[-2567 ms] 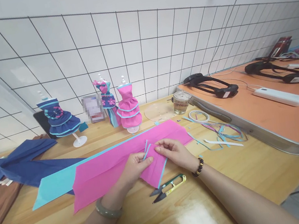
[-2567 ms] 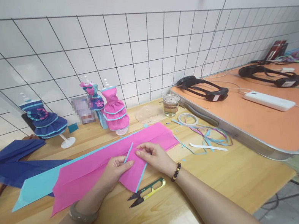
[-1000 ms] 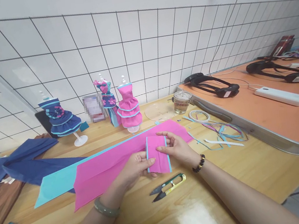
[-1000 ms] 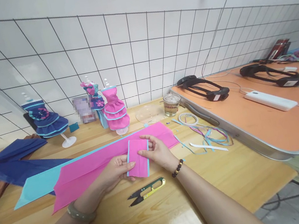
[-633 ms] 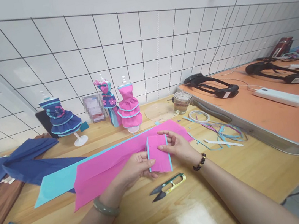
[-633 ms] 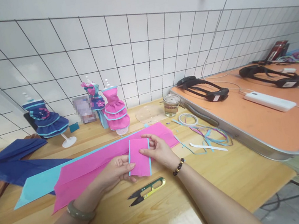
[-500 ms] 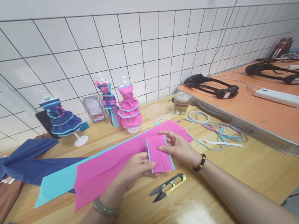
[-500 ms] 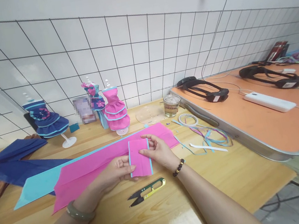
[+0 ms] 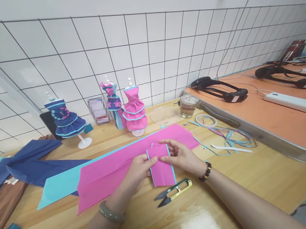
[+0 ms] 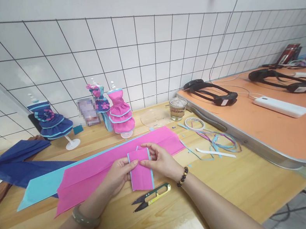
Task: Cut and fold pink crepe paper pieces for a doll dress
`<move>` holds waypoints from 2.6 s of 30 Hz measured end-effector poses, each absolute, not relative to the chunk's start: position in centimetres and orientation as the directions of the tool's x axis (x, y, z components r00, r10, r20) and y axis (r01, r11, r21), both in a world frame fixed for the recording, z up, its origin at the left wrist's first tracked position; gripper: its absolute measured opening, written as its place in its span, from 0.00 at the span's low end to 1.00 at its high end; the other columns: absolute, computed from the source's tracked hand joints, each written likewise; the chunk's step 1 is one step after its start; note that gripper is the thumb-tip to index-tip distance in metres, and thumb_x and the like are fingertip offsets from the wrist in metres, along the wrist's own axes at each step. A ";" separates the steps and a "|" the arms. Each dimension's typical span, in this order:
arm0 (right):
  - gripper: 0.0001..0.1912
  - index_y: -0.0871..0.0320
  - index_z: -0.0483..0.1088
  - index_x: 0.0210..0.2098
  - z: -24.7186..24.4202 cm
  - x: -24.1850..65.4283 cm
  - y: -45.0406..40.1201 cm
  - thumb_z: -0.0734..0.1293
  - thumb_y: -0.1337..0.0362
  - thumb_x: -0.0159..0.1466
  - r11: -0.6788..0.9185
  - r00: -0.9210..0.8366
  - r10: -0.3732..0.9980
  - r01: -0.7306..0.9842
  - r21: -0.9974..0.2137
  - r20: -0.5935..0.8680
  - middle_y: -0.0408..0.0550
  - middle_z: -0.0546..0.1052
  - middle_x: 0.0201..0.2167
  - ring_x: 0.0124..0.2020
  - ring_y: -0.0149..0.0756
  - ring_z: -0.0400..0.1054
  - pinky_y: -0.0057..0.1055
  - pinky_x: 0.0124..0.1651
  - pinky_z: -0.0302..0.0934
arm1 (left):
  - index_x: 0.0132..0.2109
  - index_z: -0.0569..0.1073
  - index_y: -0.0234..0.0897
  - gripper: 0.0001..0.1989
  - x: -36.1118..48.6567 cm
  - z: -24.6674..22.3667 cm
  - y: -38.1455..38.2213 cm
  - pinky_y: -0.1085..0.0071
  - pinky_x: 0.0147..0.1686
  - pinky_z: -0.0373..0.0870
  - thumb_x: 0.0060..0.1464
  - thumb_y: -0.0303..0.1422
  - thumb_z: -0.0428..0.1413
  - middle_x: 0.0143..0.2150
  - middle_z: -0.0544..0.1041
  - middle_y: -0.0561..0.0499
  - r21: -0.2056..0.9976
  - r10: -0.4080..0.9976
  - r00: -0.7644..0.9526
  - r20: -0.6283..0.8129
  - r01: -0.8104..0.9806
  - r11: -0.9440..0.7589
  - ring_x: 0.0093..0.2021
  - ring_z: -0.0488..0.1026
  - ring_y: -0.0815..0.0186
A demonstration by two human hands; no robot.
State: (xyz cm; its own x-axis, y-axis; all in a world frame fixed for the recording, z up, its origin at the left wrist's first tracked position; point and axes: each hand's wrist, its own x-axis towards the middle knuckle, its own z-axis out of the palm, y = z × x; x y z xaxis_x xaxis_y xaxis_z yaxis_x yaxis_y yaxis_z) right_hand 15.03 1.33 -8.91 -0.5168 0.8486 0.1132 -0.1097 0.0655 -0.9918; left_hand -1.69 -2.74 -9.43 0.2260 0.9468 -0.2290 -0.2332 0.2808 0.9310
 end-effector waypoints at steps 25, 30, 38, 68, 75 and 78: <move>0.25 0.54 0.63 0.48 -9.2 15.2 1.6 0.69 0.57 0.51 0.077 -0.495 0.860 -0.111 -0.991 0.122 0.42 0.71 0.28 0.32 0.32 0.67 0.30 0.34 0.63 | 0.42 0.74 0.31 0.19 -1.6 -9.1 -2.8 0.64 0.36 0.69 0.46 0.39 0.59 0.37 0.77 0.42 0.933 0.939 0.265 -0.218 -0.225 0.280 0.35 0.74 0.62; 0.25 0.54 0.64 0.47 -9.3 15.2 1.6 0.70 0.57 0.51 0.081 -0.483 0.866 -0.119 -0.990 0.130 0.42 0.71 0.30 0.33 0.32 0.67 0.31 0.35 0.63 | 0.40 0.74 0.31 0.17 -1.7 -9.2 -2.8 0.64 0.36 0.69 0.45 0.38 0.59 0.37 0.77 0.42 0.933 0.940 0.256 -0.225 -0.222 0.284 0.34 0.73 0.62; 0.28 0.56 0.63 0.48 -9.3 15.3 1.7 0.71 0.57 0.49 0.058 -0.487 0.866 -0.127 -0.990 0.113 0.41 0.70 0.27 0.31 0.31 0.66 0.29 0.33 0.62 | 0.40 0.74 0.30 0.15 -1.8 -9.5 -2.6 0.65 0.37 0.68 0.45 0.37 0.59 0.37 0.77 0.42 0.932 0.940 0.259 -0.224 -0.223 0.284 0.35 0.73 0.63; 0.25 0.57 0.63 0.47 -9.3 15.2 1.8 0.70 0.62 0.51 0.093 -0.457 0.878 -0.122 -0.988 0.139 0.38 0.65 0.25 0.26 0.25 0.61 0.25 0.30 0.57 | 0.35 0.74 0.31 0.13 -1.8 -9.1 -2.6 0.65 0.36 0.68 0.43 0.36 0.61 0.30 0.76 0.47 0.931 0.958 0.208 -0.196 -0.267 0.248 0.31 0.73 0.65; 0.26 0.57 0.63 0.47 -9.1 15.3 1.9 0.71 0.61 0.50 0.017 -0.487 0.869 -0.148 -0.989 0.088 0.39 0.68 0.26 0.27 0.26 0.63 0.27 0.33 0.59 | 0.35 0.74 0.31 0.13 -2.0 -9.3 -2.5 0.68 0.34 0.67 0.43 0.36 0.61 0.29 0.75 0.48 0.941 0.961 0.205 -0.184 -0.245 0.232 0.29 0.71 0.67; 0.25 0.58 0.65 0.46 -8.7 15.2 1.7 0.71 0.60 0.49 -0.054 -0.529 0.849 -0.110 -0.992 0.013 0.40 0.70 0.28 0.28 0.26 0.64 0.28 0.35 0.60 | 0.34 0.74 0.31 0.14 -1.9 -9.3 -2.5 0.69 0.32 0.66 0.43 0.37 0.61 0.27 0.74 0.49 0.947 0.963 0.206 -0.176 -0.230 0.222 0.28 0.71 0.67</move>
